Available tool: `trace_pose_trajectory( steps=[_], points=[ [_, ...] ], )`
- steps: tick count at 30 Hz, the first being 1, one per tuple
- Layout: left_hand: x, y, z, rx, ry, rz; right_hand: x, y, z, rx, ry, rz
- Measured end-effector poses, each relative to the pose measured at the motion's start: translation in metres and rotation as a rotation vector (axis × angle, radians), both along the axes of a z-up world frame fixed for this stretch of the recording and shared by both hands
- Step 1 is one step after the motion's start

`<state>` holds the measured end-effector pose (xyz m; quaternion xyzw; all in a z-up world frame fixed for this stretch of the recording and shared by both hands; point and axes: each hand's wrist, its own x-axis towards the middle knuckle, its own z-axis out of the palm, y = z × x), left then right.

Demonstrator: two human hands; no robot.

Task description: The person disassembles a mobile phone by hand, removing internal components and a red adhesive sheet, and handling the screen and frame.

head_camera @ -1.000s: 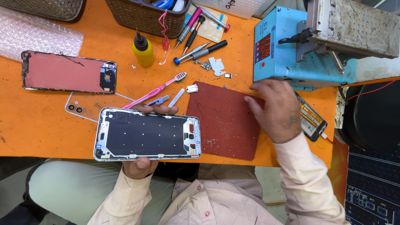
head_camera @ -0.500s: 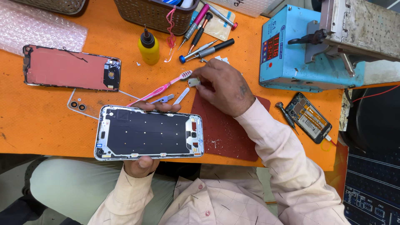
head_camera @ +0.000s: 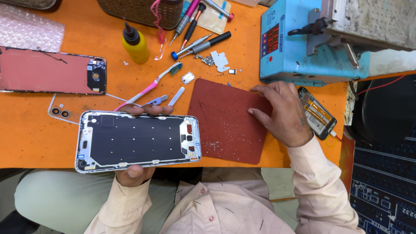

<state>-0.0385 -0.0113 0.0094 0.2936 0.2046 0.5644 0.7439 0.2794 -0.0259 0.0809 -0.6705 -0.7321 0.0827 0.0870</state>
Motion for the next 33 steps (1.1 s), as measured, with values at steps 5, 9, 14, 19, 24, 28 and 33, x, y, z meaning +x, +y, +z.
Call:
trace_pose_trajectory(
  steps=[5, 9, 14, 19, 24, 28, 33],
  points=[
    [0.0, -0.002, 0.0, -0.008, 0.005, 0.012, 0.014, -0.002, -0.001, -0.07, 0.194, -0.016],
    [0.0, -0.002, 0.0, 0.011, 0.024, 0.034, 0.021, -0.015, 0.006, -0.255, 0.272, -0.061],
    [0.0, -0.006, 0.001, 0.012, 0.013, 0.034, 0.039, -0.04, 0.009, -0.375, 0.428, -0.121],
    [0.001, -0.009, 0.004, 0.021, 0.007, 0.047, 0.094, -0.096, 0.013, -0.529, 0.398, -0.362],
    [0.0, -0.017, 0.007, 0.031, 0.028, 0.057, 0.181, -0.231, 0.051, -0.694, 0.183, -0.739],
    [0.001, -0.019, 0.002, 0.058, 0.049, 0.059, 0.233, -0.37, 0.051, -0.914, 0.036, -1.115],
    [0.007, -0.023, -0.001, 0.082, 0.023, 0.043, 0.219, -0.466, -0.047, -0.878, 0.142, -1.321]
  ],
)
